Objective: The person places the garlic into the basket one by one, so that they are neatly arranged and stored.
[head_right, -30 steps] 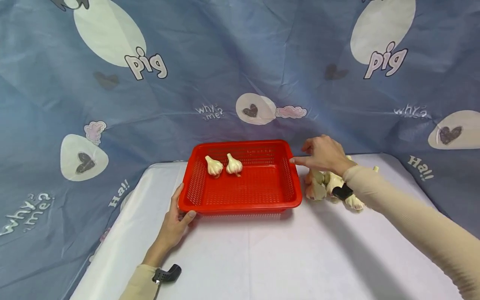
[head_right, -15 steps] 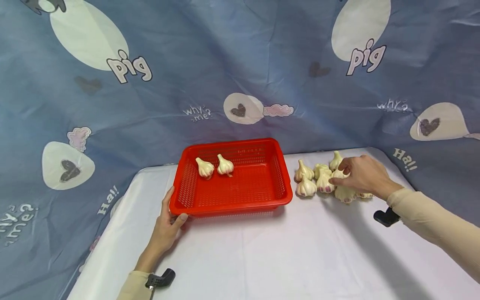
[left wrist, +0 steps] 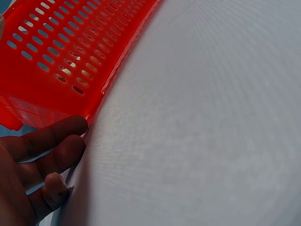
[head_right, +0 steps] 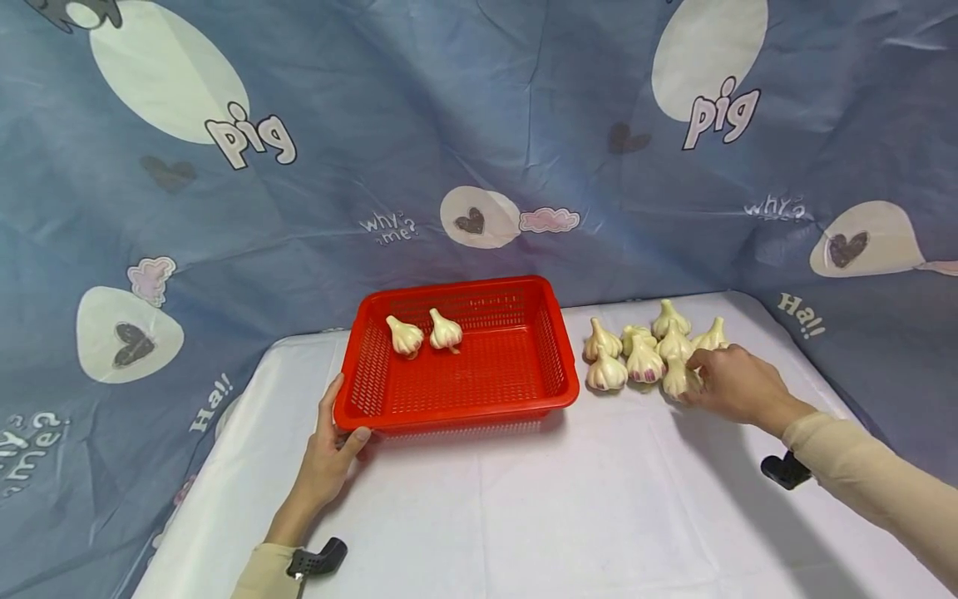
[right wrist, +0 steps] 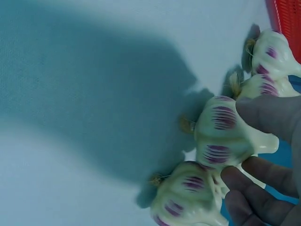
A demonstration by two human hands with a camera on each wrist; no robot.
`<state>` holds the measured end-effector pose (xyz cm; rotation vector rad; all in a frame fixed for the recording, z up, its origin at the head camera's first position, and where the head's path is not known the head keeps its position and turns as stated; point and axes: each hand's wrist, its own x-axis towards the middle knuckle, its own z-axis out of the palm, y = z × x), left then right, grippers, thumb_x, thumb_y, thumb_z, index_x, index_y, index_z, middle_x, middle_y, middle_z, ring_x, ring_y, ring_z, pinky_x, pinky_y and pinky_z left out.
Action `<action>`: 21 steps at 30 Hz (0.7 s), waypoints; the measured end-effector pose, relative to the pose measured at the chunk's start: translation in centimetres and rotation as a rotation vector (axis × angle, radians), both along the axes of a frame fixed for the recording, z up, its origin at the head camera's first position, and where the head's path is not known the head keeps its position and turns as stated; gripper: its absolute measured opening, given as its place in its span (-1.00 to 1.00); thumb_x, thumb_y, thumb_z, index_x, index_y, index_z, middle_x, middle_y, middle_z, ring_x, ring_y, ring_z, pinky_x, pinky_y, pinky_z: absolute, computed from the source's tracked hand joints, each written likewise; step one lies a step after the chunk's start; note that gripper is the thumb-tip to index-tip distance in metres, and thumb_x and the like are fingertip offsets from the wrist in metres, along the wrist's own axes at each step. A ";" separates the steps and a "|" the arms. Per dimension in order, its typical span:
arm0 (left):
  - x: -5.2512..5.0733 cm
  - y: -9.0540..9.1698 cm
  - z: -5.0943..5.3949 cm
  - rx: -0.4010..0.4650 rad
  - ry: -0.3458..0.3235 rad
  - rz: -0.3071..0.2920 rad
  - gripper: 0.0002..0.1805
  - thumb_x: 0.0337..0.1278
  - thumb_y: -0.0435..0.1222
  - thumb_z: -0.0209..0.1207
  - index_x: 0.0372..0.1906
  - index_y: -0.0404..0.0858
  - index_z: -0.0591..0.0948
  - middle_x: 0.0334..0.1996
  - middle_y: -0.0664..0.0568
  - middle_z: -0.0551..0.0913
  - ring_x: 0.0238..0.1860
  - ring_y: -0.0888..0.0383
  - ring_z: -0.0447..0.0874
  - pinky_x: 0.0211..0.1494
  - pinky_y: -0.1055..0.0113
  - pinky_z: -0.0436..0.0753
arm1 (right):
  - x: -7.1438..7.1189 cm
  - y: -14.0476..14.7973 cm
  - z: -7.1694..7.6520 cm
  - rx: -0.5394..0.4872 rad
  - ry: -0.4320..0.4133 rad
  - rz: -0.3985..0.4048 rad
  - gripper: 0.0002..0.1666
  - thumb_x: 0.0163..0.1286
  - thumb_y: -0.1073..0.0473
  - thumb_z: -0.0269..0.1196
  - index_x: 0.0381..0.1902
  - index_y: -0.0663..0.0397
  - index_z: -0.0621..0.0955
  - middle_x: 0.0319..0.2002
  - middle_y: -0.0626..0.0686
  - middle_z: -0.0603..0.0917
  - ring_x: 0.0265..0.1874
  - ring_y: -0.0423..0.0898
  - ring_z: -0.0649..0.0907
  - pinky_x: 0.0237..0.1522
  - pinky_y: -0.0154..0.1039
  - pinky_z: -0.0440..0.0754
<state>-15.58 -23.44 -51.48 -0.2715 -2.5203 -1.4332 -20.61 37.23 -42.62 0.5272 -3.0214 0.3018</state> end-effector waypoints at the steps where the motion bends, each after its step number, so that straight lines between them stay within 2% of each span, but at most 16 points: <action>1: 0.0 0.0 0.0 -0.003 0.001 -0.001 0.08 0.33 -0.19 0.34 0.74 0.23 -0.08 0.50 -0.19 0.51 0.31 -0.17 0.69 0.34 -0.27 0.54 | 0.0 0.1 -0.2 -0.002 0.005 0.004 -0.40 0.11 -0.08 0.63 -0.05 0.22 0.73 -0.34 0.04 0.83 -0.36 0.01 0.75 -0.41 -0.04 0.66; 7: 0.0 -0.1 -0.2 -0.018 0.005 0.007 0.09 0.35 -0.20 0.35 0.74 0.26 -0.08 0.44 -0.17 0.58 0.29 -0.12 0.72 0.30 -0.21 0.58 | 0.2 0.4 -0.8 -0.038 0.019 0.023 -0.41 0.14 0.02 0.63 -0.02 0.31 0.71 -0.36 0.05 0.85 -0.39 -0.01 0.78 -0.39 -0.05 0.69; 14: -0.1 -0.2 -0.3 -0.017 -0.003 0.005 0.09 0.35 -0.20 0.35 0.73 0.28 -0.09 0.46 -0.18 0.55 0.32 -0.13 0.69 0.31 -0.25 0.56 | 0.5 0.4 -1.8 -0.062 0.073 -0.009 -0.47 0.12 0.04 0.63 -0.06 0.23 0.72 -0.34 0.05 0.83 -0.34 0.03 0.75 -0.42 -0.06 0.67; 16: -0.1 -0.2 -0.3 -0.016 -0.006 0.006 0.10 0.34 -0.21 0.35 0.73 0.29 -0.09 0.46 -0.18 0.56 0.32 -0.13 0.68 0.31 -0.25 0.56 | 0.6 0.4 -2.0 -0.056 0.093 -0.026 -0.45 0.10 0.02 0.63 -0.04 0.20 0.72 -0.31 0.06 0.81 -0.30 0.07 0.73 -0.44 -0.06 0.64; 21: 0.0 -0.1 -0.1 -0.006 -0.008 0.005 0.09 0.34 -0.21 0.35 0.73 0.28 -0.09 0.48 -0.20 0.52 0.32 -0.19 0.68 0.33 -0.29 0.55 | 0.9 0.3 -2.5 -0.067 0.123 -0.038 -0.33 0.07 -0.03 0.66 0.04 0.21 0.68 -0.15 0.27 0.79 -0.16 0.28 0.69 -0.43 0.11 0.64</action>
